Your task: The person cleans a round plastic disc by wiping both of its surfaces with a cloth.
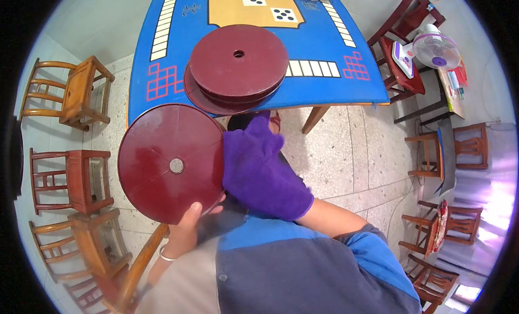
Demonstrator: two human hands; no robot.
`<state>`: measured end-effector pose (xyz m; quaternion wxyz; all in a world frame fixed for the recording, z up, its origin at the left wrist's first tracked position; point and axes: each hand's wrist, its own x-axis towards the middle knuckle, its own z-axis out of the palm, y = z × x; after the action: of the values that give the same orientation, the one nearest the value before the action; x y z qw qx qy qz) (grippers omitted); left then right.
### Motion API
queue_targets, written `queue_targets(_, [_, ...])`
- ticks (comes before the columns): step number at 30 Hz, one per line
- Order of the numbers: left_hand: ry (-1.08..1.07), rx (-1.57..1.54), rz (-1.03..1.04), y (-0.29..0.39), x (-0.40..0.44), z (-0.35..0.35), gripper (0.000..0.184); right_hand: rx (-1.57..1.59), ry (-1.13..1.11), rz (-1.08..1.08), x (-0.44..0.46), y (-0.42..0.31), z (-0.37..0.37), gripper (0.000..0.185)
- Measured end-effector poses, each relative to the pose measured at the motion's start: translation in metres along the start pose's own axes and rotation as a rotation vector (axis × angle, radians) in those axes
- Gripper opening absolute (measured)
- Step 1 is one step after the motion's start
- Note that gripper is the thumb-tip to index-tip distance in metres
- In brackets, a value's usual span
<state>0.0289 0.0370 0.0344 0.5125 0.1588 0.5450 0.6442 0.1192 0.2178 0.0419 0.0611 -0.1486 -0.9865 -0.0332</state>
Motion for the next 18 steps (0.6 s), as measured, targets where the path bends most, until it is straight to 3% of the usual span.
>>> queue_targets(3, [-0.099,-0.018,-0.062,0.002,-0.003,0.002,0.037,0.415,0.159,0.022,0.005,0.014,0.015,0.048])
queue_targets(6, [-0.082,-0.099,-0.086,0.006,-0.003,0.002,0.042,0.622,-0.088,0.12,0.018,0.031,0.013,0.052])
queue_targets(8, [-0.065,-0.1,-0.072,0.01,-0.001,-0.002,0.045,0.544,-0.261,0.066,0.025,0.035,0.0,0.054])
queue_targets(11, [-0.037,-0.138,-0.048,0.013,0.001,-0.006,0.05,0.647,-0.079,-0.035,0.015,0.036,0.008,0.06])
queue_targets(13, [-0.069,-0.161,-0.051,0.013,0.003,-0.012,0.052,0.86,-0.148,0.026,0.016,0.033,-0.007,0.063])
queue_targets(17, [-0.193,-0.226,-0.123,0.01,0.012,-0.042,0.057,0.92,-0.122,0.011,0.009,0.037,0.001,0.052])
queue_targets(18, [-0.214,-0.252,-0.15,0.011,0.013,-0.048,0.058,0.783,-0.155,-0.06,0.008,0.037,0.005,0.048])
